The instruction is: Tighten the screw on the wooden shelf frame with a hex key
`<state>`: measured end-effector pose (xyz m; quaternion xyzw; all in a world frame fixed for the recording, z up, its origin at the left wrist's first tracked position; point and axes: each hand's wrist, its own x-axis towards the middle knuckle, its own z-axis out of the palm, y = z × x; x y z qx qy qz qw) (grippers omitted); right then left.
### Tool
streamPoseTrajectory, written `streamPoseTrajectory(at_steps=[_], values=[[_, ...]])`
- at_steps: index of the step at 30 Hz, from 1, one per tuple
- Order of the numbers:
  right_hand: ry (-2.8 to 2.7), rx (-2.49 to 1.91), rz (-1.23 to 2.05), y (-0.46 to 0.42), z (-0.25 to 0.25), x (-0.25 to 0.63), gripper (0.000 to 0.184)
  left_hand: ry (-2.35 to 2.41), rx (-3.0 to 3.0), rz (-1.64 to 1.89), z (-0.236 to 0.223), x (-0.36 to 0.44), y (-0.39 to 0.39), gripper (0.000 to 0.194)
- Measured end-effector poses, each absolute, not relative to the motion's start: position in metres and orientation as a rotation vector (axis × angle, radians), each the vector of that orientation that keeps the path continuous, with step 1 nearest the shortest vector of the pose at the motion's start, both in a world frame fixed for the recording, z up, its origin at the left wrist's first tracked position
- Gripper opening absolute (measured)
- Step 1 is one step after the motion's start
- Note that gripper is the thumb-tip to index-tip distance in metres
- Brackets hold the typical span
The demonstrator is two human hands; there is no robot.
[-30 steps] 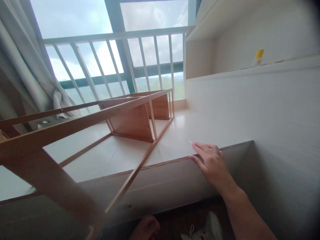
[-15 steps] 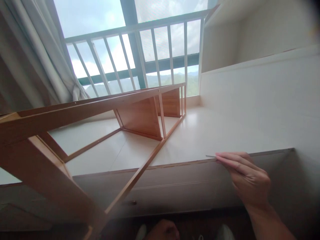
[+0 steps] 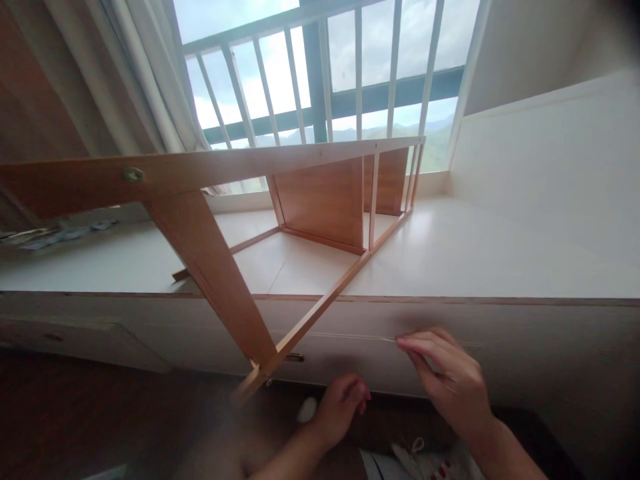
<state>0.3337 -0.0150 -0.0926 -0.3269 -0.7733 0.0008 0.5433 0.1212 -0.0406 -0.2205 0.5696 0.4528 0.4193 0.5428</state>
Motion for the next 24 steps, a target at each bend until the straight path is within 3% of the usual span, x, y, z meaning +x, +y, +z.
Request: streamPoseTrajectory(at_steps=[10,24], values=[[-2.173,-0.711,0.298,-0.035,-0.14,0.269,0.018,0.963,1.242,1.28,-0.199,0.098,-0.059,0.049],[-2.52,-0.604,0.17,-0.04,-0.099,0.257,0.028,0.574,1.084,1.303,-0.156,0.076,-0.068,0.044]])
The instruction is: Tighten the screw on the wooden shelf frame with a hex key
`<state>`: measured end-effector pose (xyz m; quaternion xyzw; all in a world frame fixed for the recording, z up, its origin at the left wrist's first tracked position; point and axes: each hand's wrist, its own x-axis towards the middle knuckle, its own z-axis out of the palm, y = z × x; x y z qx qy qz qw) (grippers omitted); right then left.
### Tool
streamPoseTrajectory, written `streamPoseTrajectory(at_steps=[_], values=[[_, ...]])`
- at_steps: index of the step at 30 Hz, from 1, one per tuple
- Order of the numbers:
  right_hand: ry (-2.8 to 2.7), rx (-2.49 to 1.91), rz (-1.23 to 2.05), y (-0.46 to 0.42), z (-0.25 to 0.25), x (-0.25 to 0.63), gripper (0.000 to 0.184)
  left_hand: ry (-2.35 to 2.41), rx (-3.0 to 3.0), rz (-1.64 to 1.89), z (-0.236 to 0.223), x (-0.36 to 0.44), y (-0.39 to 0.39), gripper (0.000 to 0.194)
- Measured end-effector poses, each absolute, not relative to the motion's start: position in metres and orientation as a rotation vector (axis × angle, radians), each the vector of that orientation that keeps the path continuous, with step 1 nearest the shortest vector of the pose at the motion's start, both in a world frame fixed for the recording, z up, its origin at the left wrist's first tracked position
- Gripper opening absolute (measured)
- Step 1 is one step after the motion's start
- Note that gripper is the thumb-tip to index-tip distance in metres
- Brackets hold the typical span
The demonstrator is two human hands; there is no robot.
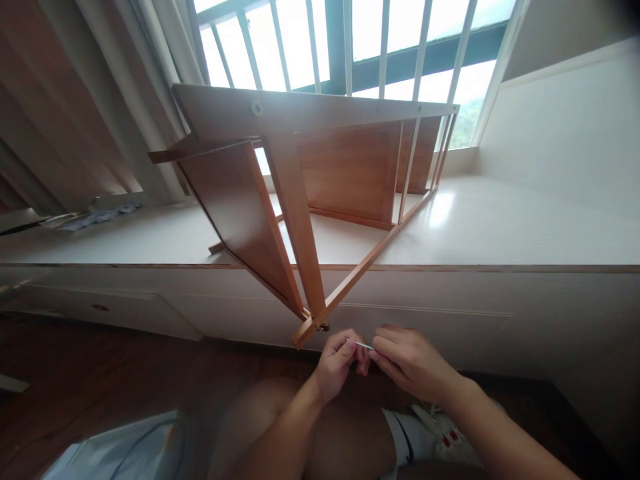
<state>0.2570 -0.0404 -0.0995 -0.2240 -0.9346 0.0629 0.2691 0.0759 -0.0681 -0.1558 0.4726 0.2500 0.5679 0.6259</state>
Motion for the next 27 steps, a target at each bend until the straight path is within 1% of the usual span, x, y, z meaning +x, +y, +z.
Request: streamPoseTrajectory(at_steps=[6,8,10,14,21,27], values=[[-2.552,-0.426,0.087,-0.05,-0.039,0.245,0.025,0.474,1.047,1.384,-0.146,0.064,-0.068,0.06],[-2.501,-0.39,0.084,-0.054,-0.023,0.242,0.025,0.444,1.013,1.421,-0.142,0.06,-0.066,0.06],[-2.414,-0.344,0.111,-0.058,-0.015,0.239,0.026,0.41,0.971,1.455,-0.137,0.057,-0.064,0.056],[-2.304,-0.26,0.167,-0.062,-0.021,0.235,0.026,0.33,0.854,1.52,-0.124,0.053,-0.065,0.047],[-2.306,-0.24,0.205,-0.062,-0.037,0.229,0.026,0.263,0.705,1.558,-0.104,0.045,-0.077,0.052],[-2.291,-0.266,0.206,-0.06,-0.041,0.227,0.025,0.247,0.694,1.541,-0.094,0.045,-0.077,0.047]])
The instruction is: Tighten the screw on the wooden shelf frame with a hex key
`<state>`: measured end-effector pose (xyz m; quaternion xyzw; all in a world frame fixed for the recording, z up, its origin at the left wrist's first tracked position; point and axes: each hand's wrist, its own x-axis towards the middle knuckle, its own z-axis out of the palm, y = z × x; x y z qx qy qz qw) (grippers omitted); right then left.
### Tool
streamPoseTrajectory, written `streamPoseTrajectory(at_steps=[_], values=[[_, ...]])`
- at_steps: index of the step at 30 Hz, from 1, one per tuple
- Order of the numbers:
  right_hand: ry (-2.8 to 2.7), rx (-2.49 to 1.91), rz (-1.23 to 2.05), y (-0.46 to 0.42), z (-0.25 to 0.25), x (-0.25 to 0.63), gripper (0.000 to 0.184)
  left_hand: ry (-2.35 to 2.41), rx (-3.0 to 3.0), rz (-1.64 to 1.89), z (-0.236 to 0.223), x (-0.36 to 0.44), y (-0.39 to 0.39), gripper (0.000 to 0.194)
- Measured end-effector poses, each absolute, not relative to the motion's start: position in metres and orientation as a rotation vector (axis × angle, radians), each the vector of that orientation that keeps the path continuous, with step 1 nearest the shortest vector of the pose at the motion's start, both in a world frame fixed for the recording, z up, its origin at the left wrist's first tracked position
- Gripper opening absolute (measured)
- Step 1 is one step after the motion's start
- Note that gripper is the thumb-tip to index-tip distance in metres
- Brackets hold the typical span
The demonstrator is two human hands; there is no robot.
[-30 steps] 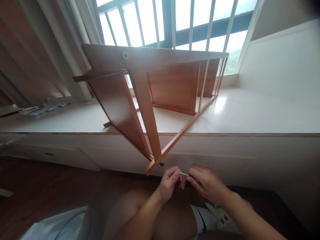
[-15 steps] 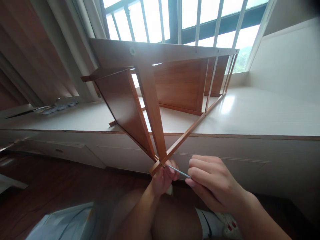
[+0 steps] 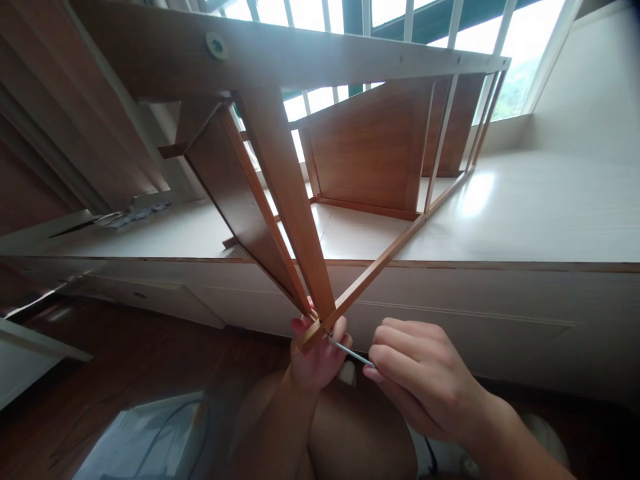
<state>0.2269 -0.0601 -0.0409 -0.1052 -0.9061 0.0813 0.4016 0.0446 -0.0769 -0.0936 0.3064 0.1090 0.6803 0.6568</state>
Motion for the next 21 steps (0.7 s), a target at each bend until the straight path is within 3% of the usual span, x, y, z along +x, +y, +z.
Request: streamPoseTrajectory(at_steps=[4,13,21], values=[[-2.292,-0.261,0.205,-0.06,-0.041,0.229,0.026,0.21,0.729,1.581,-0.087,0.049,-0.07,0.039],[-2.308,-0.274,0.217,-0.064,-0.033,0.229,0.025,0.245,0.918,1.544,-0.083,0.053,-0.049,0.058],[-2.323,-0.392,0.243,-0.07,-0.033,0.233,0.026,0.259,0.983,1.538,-0.081,0.047,-0.049,0.053]])
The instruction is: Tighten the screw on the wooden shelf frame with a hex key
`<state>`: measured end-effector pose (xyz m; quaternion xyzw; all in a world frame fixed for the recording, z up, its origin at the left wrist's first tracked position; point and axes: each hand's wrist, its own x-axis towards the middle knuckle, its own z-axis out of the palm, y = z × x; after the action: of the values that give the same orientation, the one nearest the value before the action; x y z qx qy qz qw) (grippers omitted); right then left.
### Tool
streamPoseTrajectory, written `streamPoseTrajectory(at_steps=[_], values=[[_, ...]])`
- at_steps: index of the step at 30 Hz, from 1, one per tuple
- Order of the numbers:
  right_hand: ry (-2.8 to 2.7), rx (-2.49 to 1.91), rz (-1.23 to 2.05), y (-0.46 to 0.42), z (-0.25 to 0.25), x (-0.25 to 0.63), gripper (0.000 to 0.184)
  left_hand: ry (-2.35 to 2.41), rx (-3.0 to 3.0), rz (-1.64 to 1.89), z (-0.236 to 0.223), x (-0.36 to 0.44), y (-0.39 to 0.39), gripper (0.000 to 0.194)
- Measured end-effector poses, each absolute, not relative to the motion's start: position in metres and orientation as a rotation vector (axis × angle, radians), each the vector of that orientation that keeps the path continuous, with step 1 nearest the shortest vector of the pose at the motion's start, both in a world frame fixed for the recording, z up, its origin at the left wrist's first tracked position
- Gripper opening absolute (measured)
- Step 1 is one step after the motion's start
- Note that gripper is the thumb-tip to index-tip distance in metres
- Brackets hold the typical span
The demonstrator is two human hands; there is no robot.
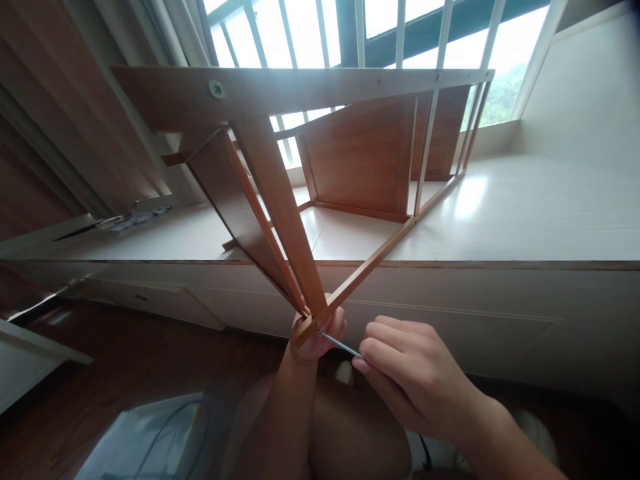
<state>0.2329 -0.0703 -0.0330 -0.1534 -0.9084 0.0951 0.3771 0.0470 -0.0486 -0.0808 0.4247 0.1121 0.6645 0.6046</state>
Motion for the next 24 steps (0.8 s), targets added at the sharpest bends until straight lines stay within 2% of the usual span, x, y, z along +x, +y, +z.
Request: streamPoseTrajectory(at_steps=[12,24], values=[[-2.211,-0.565,0.149,-0.092,-0.026,0.224,0.03,0.25,0.894,1.576,-0.077,0.044,-0.06,0.041],[-2.174,-0.606,0.427,-0.099,-0.026,0.218,0.03,0.327,0.811,1.613,-0.083,0.043,-0.063,0.044]])
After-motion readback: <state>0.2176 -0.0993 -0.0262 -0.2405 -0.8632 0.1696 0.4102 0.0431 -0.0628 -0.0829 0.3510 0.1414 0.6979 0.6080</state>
